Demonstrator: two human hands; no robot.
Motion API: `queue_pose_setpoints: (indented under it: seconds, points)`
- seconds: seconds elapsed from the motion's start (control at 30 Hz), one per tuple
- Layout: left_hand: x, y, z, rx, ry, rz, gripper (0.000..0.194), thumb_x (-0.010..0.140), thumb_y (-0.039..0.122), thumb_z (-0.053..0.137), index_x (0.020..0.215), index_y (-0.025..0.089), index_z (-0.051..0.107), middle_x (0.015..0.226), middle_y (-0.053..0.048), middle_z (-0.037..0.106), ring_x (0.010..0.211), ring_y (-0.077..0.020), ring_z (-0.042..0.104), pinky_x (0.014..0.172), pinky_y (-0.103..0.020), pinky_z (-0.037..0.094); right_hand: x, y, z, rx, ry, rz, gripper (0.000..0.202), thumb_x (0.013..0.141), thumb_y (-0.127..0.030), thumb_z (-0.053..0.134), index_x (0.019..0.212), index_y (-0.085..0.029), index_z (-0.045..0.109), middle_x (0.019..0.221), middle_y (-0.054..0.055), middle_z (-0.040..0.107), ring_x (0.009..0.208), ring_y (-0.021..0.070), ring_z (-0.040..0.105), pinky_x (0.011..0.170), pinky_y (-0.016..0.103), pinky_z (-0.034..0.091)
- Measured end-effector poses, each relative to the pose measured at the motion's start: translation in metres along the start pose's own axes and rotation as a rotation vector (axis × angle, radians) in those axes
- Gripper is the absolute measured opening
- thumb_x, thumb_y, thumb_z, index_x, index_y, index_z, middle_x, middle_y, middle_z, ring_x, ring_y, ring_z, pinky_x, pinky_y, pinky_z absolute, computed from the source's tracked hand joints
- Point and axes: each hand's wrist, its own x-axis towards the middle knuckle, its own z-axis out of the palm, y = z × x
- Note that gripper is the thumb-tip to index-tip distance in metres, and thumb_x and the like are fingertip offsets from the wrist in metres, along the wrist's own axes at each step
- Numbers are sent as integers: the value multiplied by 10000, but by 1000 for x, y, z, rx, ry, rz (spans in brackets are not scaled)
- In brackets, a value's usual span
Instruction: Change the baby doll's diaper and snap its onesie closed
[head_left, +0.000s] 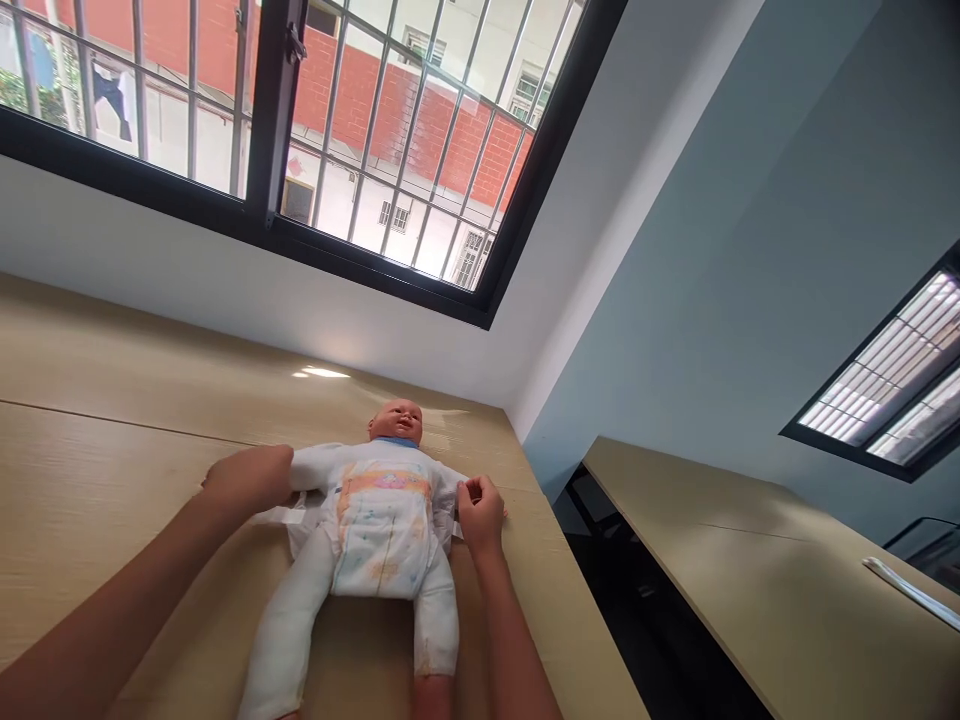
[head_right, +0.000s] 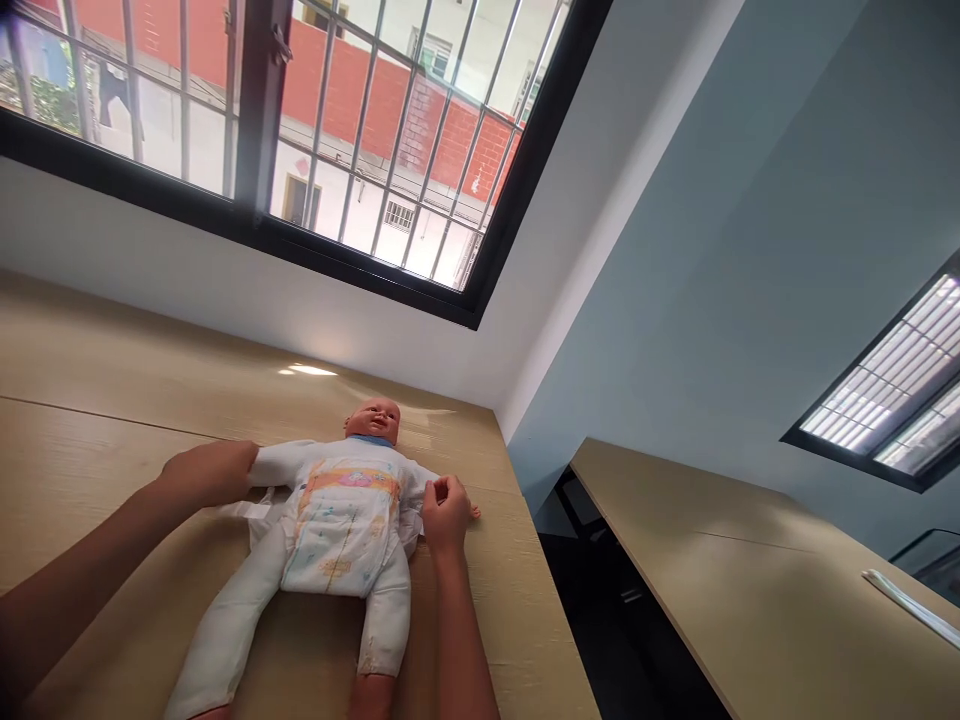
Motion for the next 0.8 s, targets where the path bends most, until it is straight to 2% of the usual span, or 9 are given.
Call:
queue_pose_setpoints:
  seconds: [0.13, 0.23, 0.27, 0.33, 0.43, 0.5, 0.6, 0.7, 0.8]
  points:
    - [-3, 22, 4, -199, -41, 235, 227, 830, 376, 570, 971, 229, 670, 918, -44, 736, 841, -253, 669, 736, -311, 440, 10, -43, 16, 141, -275, -113, 286, 849, -419, 685, 997, -174, 709, 1066, 90, 739, 1007, 233, 675, 884, 335, 527]
    - [-3, 31, 23, -471, -89, 324, 404, 899, 540, 510, 1049, 205, 676, 984, -53, 733, 896, -245, 665, 745, -299, 476, 19, -79, 31, 48, -526, -126, 590, 745, -461, 833, 1243, -188, 672, 1221, 100, 702, 1093, 249, 650, 913, 349, 517]
    - [-3, 29, 30, -539, -96, 316, 462, 895, 592, 508, 1049, 190, 676, 983, -60, 726, 895, -247, 661, 741, -302, 485, 21, -91, 33, -18, -598, -99, 643, 696, -462, 874, 1236, -181, 668, 1170, 92, 700, 1027, 241, 651, 852, 334, 518]
    - [-1, 19, 45, -635, -110, 283, 558, 883, 672, 499, 1052, 169, 672, 953, -63, 710, 853, -241, 647, 716, -307, 493, 20, -111, 32, -122, -729, -66, 534, 647, -443, 904, 1053, -170, 691, 953, 28, 667, 845, 189, 603, 710, 284, 468]
    - [-1, 6, 58, -665, -131, 256, 628, 898, 731, 451, 1057, 162, 665, 887, -51, 686, 792, -230, 625, 687, -313, 496, 0, -138, 8, -161, -937, -161, 368, 727, -410, 835, 678, -185, 548, 662, -58, 420, 670, 115, 403, 602, 251, 319]
    - [-3, 6, 60, -618, -109, 292, 633, 918, 729, 435, 1068, 158, 663, 957, -76, 705, 883, -258, 647, 777, -344, 522, -26, -152, -17, -201, -950, -265, 417, 767, -345, 783, 596, -190, 437, 629, -61, 321, 655, 109, 333, 613, 263, 287]
    - [-12, 19, 56, -476, -80, 397, 665, 893, 714, 531, 1223, 149, 650, 1248, -151, 683, 1142, -324, 633, 997, -420, 499, -76, -166, -55, -313, -805, -454, 348, 730, -248, 776, 602, -177, 460, 740, -30, 474, 730, 123, 432, 722, 271, 353]
    - [-32, 34, 57, -256, -156, 511, 925, 719, 623, 781, 1505, 213, 519, 1577, -202, 458, 1431, -405, 457, 1149, -509, 405, -125, -167, -75, -438, -885, -419, 136, 774, -242, 683, 703, -194, 577, 735, -13, 554, 656, 132, 428, 624, 275, 310]
    - [-54, 47, 68, -24, -229, 491, 1339, 483, 389, 925, 1660, 295, 294, 1732, -219, 149, 1567, -498, 194, 1146, -582, 391, -164, -154, -74, -511, -906, -420, 79, 752, -234, 660, 820, -201, 637, 818, 11, 627, 655, 144, 465, 549, 286, 248]
